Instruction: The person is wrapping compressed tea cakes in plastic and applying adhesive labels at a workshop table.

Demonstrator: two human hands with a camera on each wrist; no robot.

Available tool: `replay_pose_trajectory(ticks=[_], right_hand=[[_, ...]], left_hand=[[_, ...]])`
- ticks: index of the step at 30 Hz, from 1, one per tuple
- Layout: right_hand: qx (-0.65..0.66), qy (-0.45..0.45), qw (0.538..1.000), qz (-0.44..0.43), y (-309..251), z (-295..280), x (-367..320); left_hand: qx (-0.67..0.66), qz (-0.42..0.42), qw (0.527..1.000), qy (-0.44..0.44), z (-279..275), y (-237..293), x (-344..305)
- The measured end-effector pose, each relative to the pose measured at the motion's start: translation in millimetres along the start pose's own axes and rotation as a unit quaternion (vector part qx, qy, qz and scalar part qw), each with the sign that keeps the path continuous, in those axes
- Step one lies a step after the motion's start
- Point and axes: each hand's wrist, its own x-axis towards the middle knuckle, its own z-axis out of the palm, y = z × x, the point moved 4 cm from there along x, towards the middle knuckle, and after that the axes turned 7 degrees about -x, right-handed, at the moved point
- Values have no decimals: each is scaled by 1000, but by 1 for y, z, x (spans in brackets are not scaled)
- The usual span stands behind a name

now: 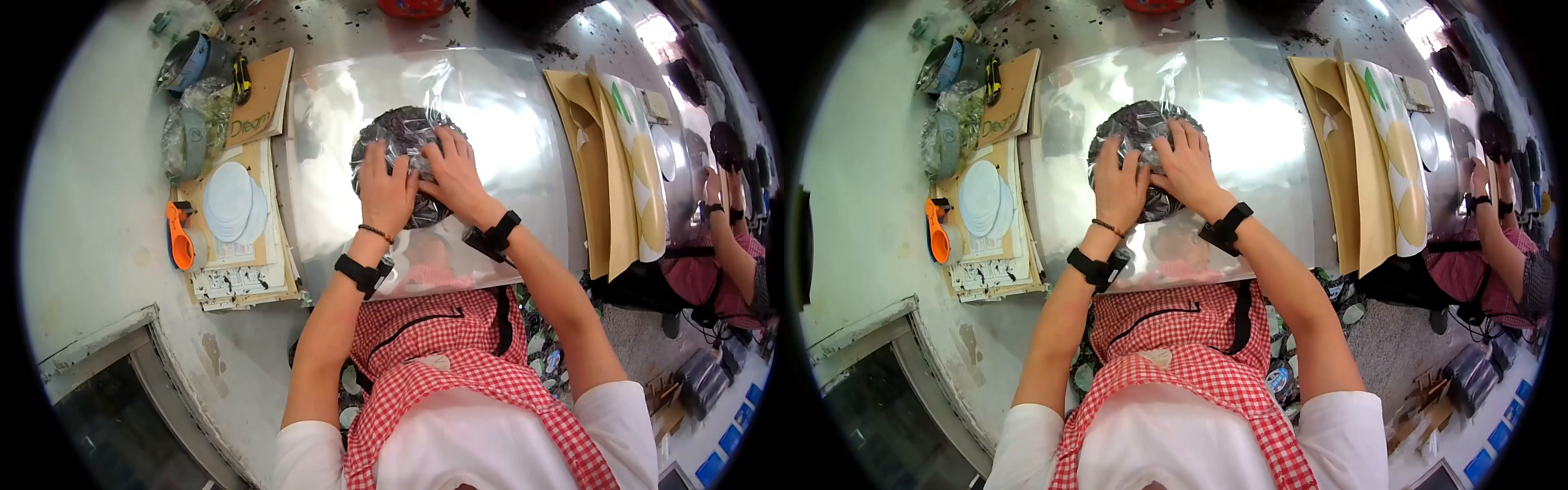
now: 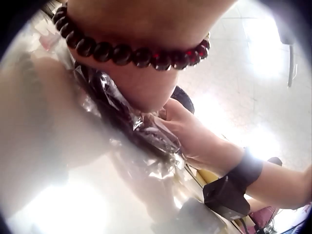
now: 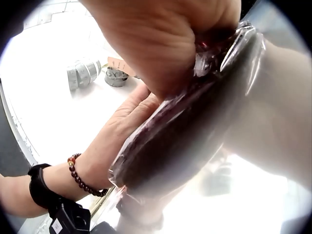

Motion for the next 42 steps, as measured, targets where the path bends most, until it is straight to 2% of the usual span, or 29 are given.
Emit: replay_pose_trajectory(ticks=[2,3,4,5,6,7,8,10,12,13,14,15,16,18,20,22,24,26,27,28,30,32,33,34,35,36,38,40,42], right_hand=[[236,-135,961,51,9,19,-2],[235,-133,961,50,12,19,1],[234,-183,953,58,13,21,0],[231,-231,943,65,14,25,1],[230,-230,943,64,15,20,8],[139,-175,975,-11,11,4,20],[46,-117,988,-87,7,-7,26],[25,-92,990,-104,12,4,30],[194,-125,971,-63,20,11,34],[260,-176,949,-31,22,11,34],[259,-174,950,-31,25,14,34],[280,-184,941,-45,26,18,34],[301,-193,932,-58,27,23,34],[296,-180,935,-78,31,26,34],[279,-191,934,-118,30,28,31],[284,-159,939,-112,26,23,30],[339,-35,938,69,34,16,36],[336,-63,939,39,34,18,37],[308,-133,942,-11,31,21,36],[276,-203,938,-60,28,24,34],[273,-204,938,-70,29,26,32],[279,-157,945,-66,31,25,30],[279,-158,945,-65,27,23,31],[313,-120,942,-10,27,19,33],[345,-80,934,42,30,16,36],[345,-80,934,42,32,17,36],[225,-143,962,-60,28,22,32],[197,-140,967,-79,27,26,31],[172,-142,971,-88,24,30,23]], left_hand=[[-232,-83,969,-5,10,-7,-6],[-247,-143,957,-43,9,-10,-5],[-248,-142,957,-42,3,-9,-2],[-183,-112,972,-94,2,-8,3],[-117,-83,979,-145,0,-8,8],[-72,28,996,-42,-14,-6,17],[-73,27,996,-42,-10,-13,21],[-146,70,986,-51,0,-22,20],[-202,57,976,-57,0,-24,17],[-229,-9,968,-107,1,-27,15],[-254,-75,952,-156,4,-30,14],[-249,-99,952,-145,3,-30,18],[-249,-93,953,-143,0,-29,24],[-104,47,993,-22,-17,-19,38],[-83,83,993,-10,-20,-20,48],[-261,55,959,-95,8,-35,40],[-264,41,959,-93,15,-40,35],[-305,-15,944,-130,18,-44,32],[-327,-35,942,-67,11,-45,35],[-327,-35,942,-70,10,-43,37],[-398,-100,912,13,5,-45,44],[-392,-84,916,16,8,-49,44],[-378,-52,921,-79,14,-50,44],[-361,-20,916,-172,21,-49,41],[-333,-51,924,-182,22,-48,32],[-332,-52,924,-182,22,-46,31],[-291,-5,941,-170,18,-40,28],[-311,-29,936,-162,2,-23,26],[-347,-137,919,-125,-1,-13,19]])
